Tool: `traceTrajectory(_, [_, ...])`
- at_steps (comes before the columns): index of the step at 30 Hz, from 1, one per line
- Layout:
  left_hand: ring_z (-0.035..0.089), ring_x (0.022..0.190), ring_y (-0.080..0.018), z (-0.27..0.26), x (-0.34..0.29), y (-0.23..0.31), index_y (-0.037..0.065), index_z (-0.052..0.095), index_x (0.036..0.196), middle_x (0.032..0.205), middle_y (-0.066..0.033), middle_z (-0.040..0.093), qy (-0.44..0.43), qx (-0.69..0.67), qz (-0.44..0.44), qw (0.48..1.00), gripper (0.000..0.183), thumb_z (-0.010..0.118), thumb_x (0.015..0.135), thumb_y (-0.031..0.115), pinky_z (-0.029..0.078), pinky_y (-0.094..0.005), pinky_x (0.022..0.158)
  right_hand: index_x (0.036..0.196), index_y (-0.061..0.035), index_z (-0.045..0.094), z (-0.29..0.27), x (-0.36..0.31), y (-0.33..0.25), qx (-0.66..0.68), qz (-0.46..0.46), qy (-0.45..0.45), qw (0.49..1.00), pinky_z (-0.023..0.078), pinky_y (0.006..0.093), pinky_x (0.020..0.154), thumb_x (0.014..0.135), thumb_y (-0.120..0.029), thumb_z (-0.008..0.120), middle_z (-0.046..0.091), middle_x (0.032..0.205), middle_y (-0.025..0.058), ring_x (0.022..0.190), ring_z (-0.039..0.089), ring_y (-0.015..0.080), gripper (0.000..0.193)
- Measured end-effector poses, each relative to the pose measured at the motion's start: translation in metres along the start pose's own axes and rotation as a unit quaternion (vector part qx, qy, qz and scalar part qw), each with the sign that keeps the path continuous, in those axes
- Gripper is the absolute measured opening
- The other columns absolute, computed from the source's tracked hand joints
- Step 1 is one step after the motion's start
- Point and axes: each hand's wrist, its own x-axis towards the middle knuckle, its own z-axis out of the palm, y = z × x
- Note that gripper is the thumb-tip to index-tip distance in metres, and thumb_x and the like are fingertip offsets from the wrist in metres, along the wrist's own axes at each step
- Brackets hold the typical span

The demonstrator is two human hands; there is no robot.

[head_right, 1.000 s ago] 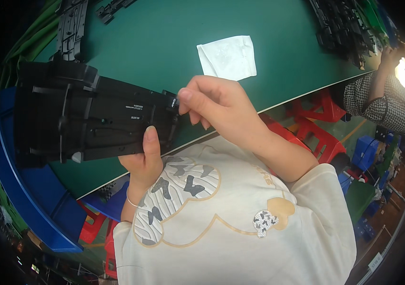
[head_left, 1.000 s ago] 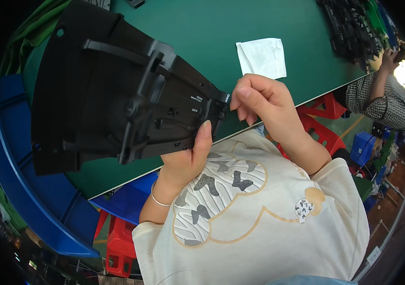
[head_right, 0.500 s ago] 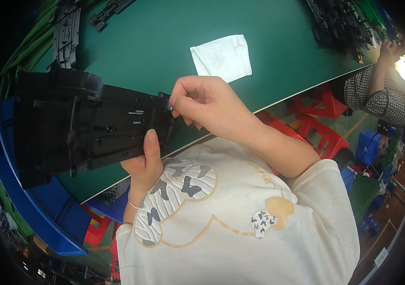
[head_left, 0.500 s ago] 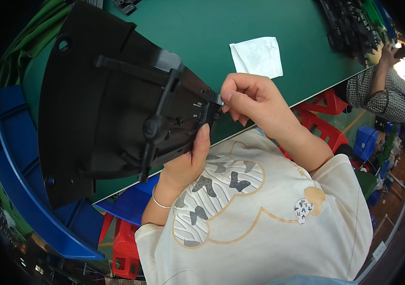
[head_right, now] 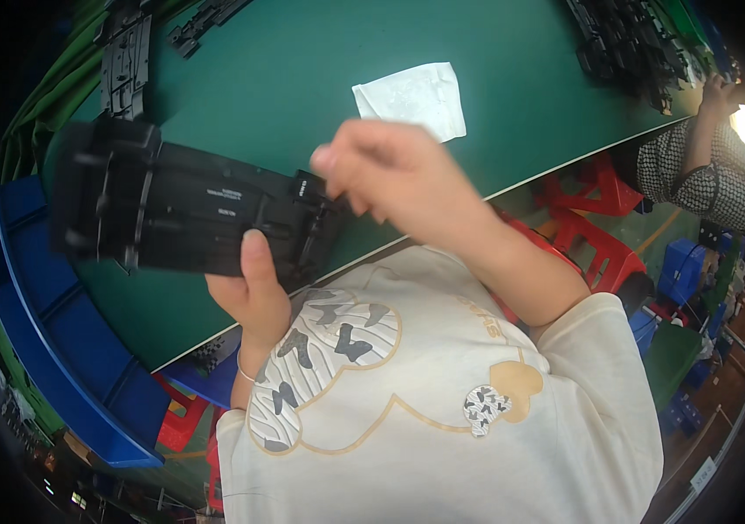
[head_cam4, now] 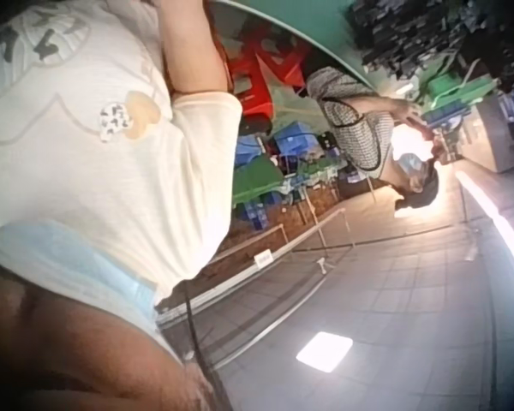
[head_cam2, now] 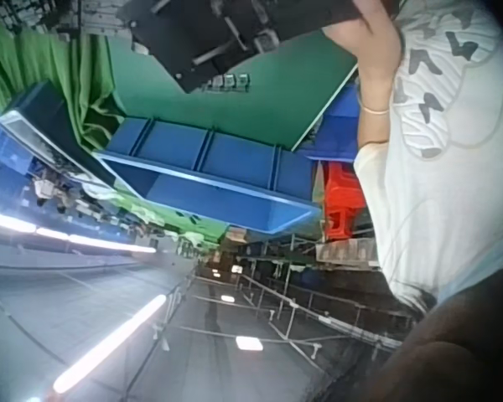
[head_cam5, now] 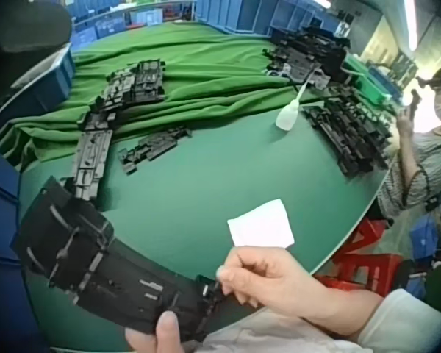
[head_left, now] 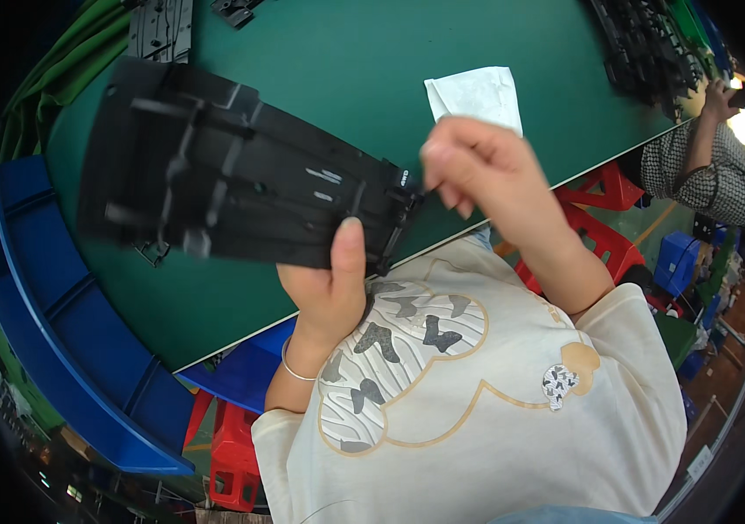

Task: The person assembles toy car chassis by attaching small plastic components onto each chassis by hand.

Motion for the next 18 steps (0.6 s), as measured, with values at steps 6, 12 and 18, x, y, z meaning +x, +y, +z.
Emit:
traceTrajectory(6, [0.054, 0.083, -0.0155, -0.009, 0.011, 0.018, -0.001, 0.045, 0.103, 0.092, -0.0084, 0.053, 0.119, -0.223, -0.221, 0.942, 0.026, 0.043, 0.086, 0.018, 0.044, -0.0284, 0.074, 0.073, -0.005, 0.055, -0.024, 0.019, -0.016, -0.066, -0.163, 0.035, 0.984, 0.037, 0.0183, 0.047, 0.081, -0.019, 0.054, 0.052, 0.062, -0.0013, 0.055, 0.048, 0.0051, 0.016])
traceTrajectory(12, [0.053, 0.083, -0.0143, -0.02, 0.011, 0.037, 0.001, 0.045, 0.103, 0.091, -0.0082, 0.052, 0.108, -0.317, -0.25, 0.908, 0.025, 0.044, 0.086, 0.019, 0.044, -0.0264, 0.074, 0.086, -0.0025, 0.053, 0.011, 0.076, -0.013, -0.346, -0.349, -0.095, 0.866, 0.043, 0.0317, 0.061, 0.074, -0.008, 0.056, 0.054, 0.077, 0.0086, 0.072, 0.054, 0.0228, 0.014])
traceTrajectory(18, [0.052, 0.085, -0.0147, -0.03, 0.005, 0.046, 0.002, 0.044, 0.107, 0.094, -0.0085, 0.05, 0.123, -0.326, -0.235, 0.908, 0.025, 0.045, 0.085, 0.014, 0.044, -0.0261, 0.074, 0.09, -0.0019, 0.052, 0.061, 0.1, -0.018, -0.447, -0.427, -0.147, 0.772, 0.043, 0.0338, 0.067, 0.069, 0.001, 0.056, 0.054, 0.088, 0.0114, 0.079, 0.054, 0.0274, 0.021])
